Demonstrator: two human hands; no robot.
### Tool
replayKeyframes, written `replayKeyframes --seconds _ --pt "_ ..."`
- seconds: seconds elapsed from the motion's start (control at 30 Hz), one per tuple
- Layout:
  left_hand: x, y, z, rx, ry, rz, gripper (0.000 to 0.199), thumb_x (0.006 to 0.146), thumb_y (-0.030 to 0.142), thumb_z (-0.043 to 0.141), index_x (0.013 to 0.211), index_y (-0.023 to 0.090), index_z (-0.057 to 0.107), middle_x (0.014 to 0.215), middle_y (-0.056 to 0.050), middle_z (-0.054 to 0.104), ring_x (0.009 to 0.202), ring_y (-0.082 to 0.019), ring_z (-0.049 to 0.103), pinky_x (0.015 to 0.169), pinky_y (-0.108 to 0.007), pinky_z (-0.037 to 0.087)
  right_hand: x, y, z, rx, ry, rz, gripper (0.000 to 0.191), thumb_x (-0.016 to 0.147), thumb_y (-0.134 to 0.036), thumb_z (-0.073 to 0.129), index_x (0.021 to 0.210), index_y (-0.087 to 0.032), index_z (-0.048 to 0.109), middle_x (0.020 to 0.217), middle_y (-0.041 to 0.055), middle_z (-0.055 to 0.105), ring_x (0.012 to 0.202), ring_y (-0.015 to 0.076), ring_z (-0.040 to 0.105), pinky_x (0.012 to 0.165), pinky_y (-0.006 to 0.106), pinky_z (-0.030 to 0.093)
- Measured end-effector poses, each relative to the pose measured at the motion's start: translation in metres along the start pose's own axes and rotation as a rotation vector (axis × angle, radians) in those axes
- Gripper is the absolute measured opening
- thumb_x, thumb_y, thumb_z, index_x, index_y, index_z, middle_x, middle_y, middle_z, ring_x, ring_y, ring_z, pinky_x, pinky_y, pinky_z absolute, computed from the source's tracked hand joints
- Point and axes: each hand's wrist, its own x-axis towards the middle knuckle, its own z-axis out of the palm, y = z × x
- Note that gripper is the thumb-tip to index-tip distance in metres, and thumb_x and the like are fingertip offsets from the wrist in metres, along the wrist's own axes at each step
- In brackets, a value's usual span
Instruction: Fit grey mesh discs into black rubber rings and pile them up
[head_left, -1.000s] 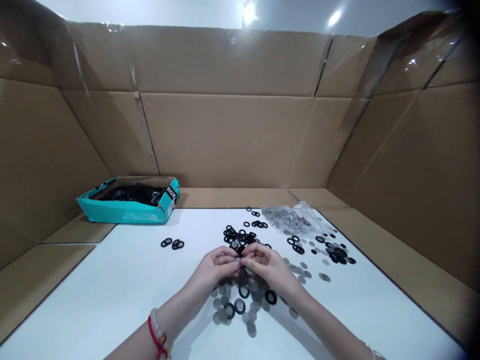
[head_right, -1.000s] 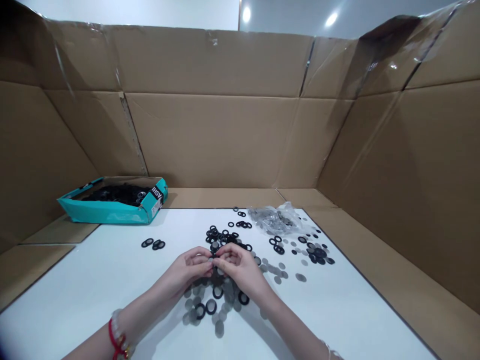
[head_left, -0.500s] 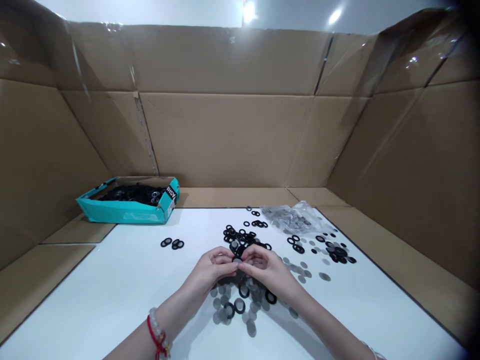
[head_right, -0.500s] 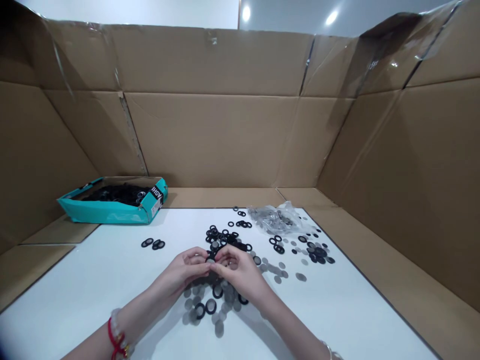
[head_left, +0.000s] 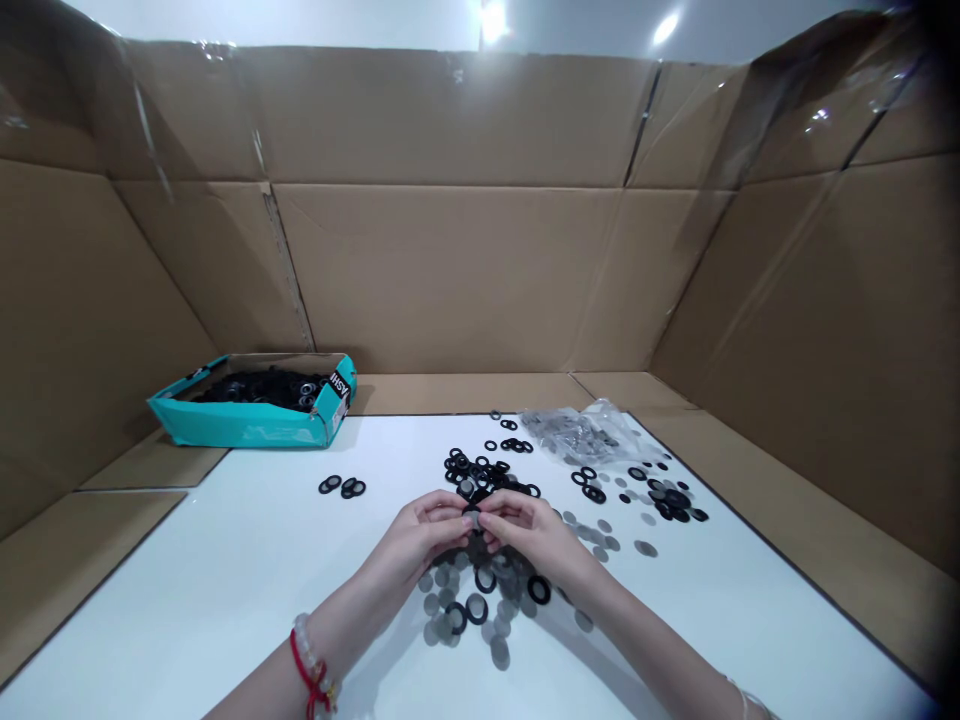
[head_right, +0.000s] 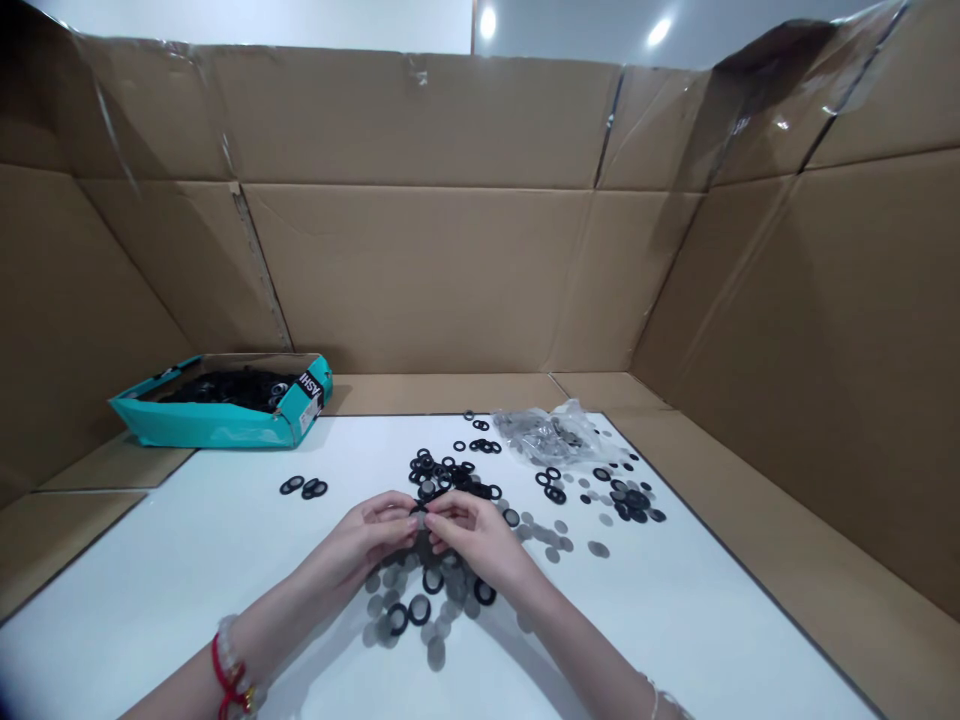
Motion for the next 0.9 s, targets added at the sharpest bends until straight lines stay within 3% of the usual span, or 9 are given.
replayKeyframes --seconds 0.33,0.67,0.9 --pt "0.0053 -0.0055 -0.0046 0.124 0.053 0.081 0.033 0.052 0.028 0.086 0.072 0.016 0.063 0.062 0.002 0.06 0.058 -0.01 0.054 0.058 -0.021 0.039 -0.0038 0.0056 0.0026 -0.189 0.047 -0.151 0.021 0.082 -0.036 0.062 0.093 -0.019 0.064 0.09 0.0055 0.068 0.085 0.0196 0.065 0.073 0.031 0.053" --pt "0.0035 -0.0019 -0.0013 0.059 0.083 0.057 0.033 0.053 0.027 0.085 0.075 0.018 0.063 0.058 0.005 0.059 0.055 -0.007 0.053 0.057 -0.018 0.037 -0.0022 0.0017 0.001 -0.22 0.103 -0.107 0.017 0.079 -0.026 0.057 0.093 -0.018 0.063 0.068 -0.0012 0.057 0.066 0.0155 0.056 0.063 0.027 0.047" --pt "0.0055 -0.0015 -0.004 0.035 0.077 0.042 0.033 0.052 0.026 0.086 0.077 0.017 0.067 0.062 0.003 0.064 0.059 -0.009 0.056 0.062 -0.021 0.041 -0.0046 0.0006 -0.0031 -0.533 0.182 -0.167 0.021 0.087 -0.027 0.05 0.089 -0.021 0.069 0.093 0.0057 0.058 0.078 0.0183 0.056 0.067 0.029 0.044"
